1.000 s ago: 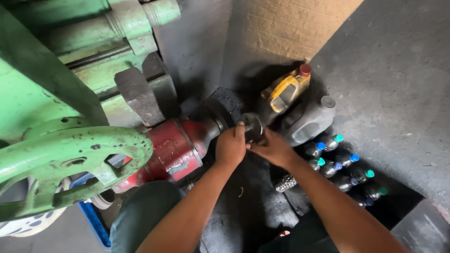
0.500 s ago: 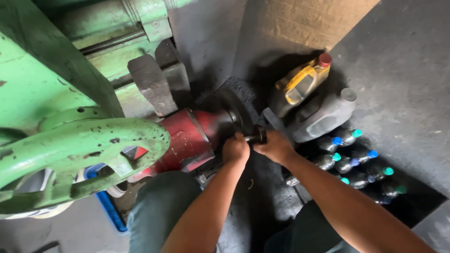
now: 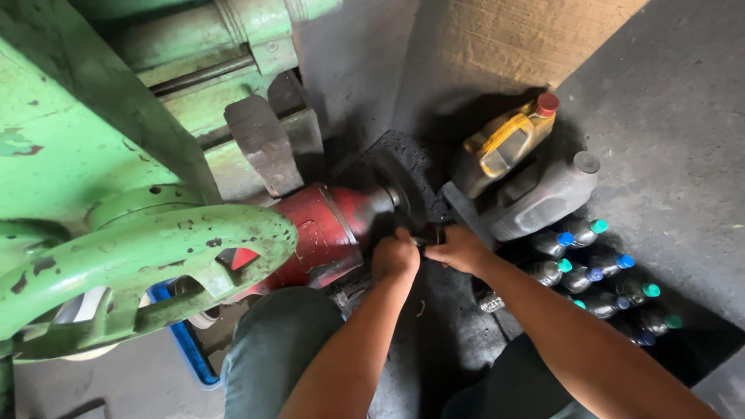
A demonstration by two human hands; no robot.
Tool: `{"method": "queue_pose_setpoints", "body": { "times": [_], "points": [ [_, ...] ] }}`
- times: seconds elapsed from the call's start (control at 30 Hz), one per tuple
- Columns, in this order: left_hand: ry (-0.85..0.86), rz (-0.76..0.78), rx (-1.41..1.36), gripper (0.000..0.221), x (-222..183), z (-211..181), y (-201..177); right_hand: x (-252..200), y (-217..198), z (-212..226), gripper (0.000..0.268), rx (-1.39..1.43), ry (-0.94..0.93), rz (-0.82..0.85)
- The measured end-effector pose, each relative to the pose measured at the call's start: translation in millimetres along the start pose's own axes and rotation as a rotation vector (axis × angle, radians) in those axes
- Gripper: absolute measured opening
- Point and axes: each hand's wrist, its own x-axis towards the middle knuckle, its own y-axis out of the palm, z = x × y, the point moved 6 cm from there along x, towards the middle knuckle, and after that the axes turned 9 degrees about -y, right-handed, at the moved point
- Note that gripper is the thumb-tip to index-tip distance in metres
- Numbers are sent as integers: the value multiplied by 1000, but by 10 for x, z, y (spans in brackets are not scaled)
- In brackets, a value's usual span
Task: Grind and polish metal components using a bench grinder and lathe machinery.
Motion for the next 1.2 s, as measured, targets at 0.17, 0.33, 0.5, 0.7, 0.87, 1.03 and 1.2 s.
{"method": "queue_pose_setpoints", "body": {
  "times": [0.17, 0.33, 0.5, 0.7, 0.87, 1.03, 1.2],
  "points": [
    [-206, 15, -122, 62, -114, 44, -105, 5, -10, -35, 26, 88, 9, -10],
    [-77, -23, -64, 65, 14, 44, -21, 30, 6, 31, 26, 84, 22, 10],
    [-157, -12, -143, 63, -122, -27, -250, 29, -11, 83, 26, 49, 54, -26],
    [-67, -43, -127, 59, 11, -57, -114, -10, -61, 96, 24, 54, 39, -108],
    [339, -252, 173, 39, -46, -239, 12, -195, -213, 329, 24, -50, 25, -138],
    [223, -304, -302, 48, -699, -508, -628, -357, -531, 635, 42, -169, -415, -252],
    [686, -333, -279, 44, -1575, -925, -1189, -606, -923, 621, 43, -3, -292, -180]
  ]
}}
